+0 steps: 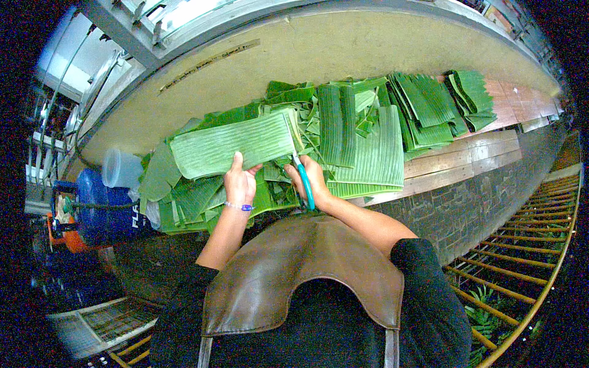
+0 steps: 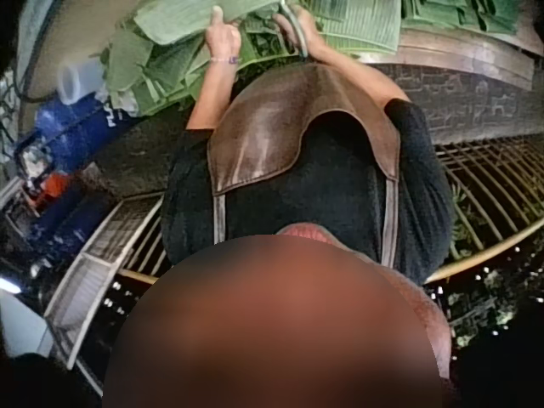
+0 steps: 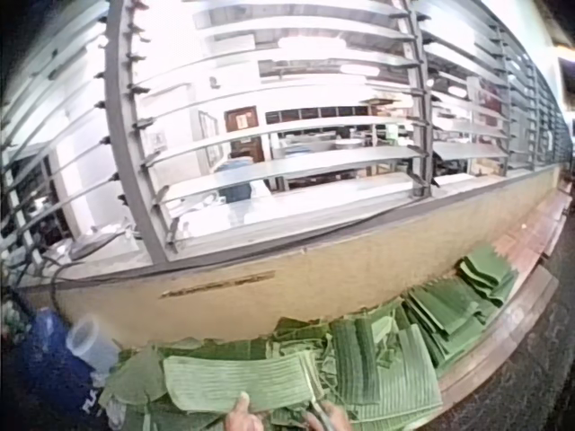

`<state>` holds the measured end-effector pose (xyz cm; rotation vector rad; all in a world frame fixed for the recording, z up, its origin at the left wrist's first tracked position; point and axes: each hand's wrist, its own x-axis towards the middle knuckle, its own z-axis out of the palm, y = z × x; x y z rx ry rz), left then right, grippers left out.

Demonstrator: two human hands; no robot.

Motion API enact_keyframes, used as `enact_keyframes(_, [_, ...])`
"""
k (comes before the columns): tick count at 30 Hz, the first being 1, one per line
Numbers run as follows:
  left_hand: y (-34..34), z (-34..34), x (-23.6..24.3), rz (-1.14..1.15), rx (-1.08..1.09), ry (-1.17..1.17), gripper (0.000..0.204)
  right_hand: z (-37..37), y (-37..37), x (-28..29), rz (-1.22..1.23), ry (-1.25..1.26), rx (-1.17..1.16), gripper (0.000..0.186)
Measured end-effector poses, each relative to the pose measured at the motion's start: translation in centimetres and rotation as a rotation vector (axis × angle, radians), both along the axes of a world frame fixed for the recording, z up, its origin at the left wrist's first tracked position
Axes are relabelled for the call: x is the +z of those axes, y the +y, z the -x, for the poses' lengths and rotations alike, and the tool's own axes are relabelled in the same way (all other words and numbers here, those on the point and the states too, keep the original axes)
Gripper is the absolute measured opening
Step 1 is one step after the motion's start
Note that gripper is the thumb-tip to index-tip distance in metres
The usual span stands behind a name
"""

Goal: The person uses shears to cut large green leaves into smaller rectangular pieces on a wooden workbench. The person repeatedly picks up leaves, trims edges, and stacks the cut pieces into a neat pile.

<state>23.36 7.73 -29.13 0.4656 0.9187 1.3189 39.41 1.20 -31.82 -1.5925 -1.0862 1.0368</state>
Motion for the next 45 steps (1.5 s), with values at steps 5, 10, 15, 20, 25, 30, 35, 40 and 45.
enact_keyframes(5, [1.5,0.0,-0.8,0.119,0.041,0.03,0.028,-0.2,0.4,0.3,0.001,0.13,0.025,0.028])
enact_keyframes(10, [3.0,1.3,-1.6,0.115,0.061,-0.016,0.026,-1.0,0.1,0.6,0.12,0.273,0.194,0.036])
enact_keyframes(15, [4.1,2.9,-1.6,0.06,0.102,-0.008,0.027,-1.6,-0.5,1.0,0.129,0.274,0.36,0.04])
enact_keyframes(20, [4.0,3.3,-1.2,0.026,0.01,0.033,0.028,-2.0,0.7,0.7,0.092,0.298,0.359,0.037])
enact_keyframes(25, [2.8,2.1,-1.5,0.064,-0.047,0.051,0.03,-2.4,2.5,0.3,0.101,0.272,0.313,0.027])
enact_keyframes(30, [1.5,1.0,-2.2,0.104,-0.078,0.003,0.028,-2.2,2.8,0.3,0.103,0.326,0.219,0.022])
enact_keyframes(35, [1.2,0.4,-2.7,0.134,-0.072,0.002,0.028,-1.9,2.8,-0.4,0.102,0.195,0.146,0.02])
enact_keyframes(40, [1.2,0.0,-3.2,0.135,-0.083,-0.003,0.028,-1.8,2.8,-1.8,0.08,0.047,0.004,0.023])
enact_keyframes(45, [1.9,1.2,-3.0,0.099,-0.11,0.058,0.03,-5.6,3.8,-3.2,0.022,-0.553,-0.113,0.057])
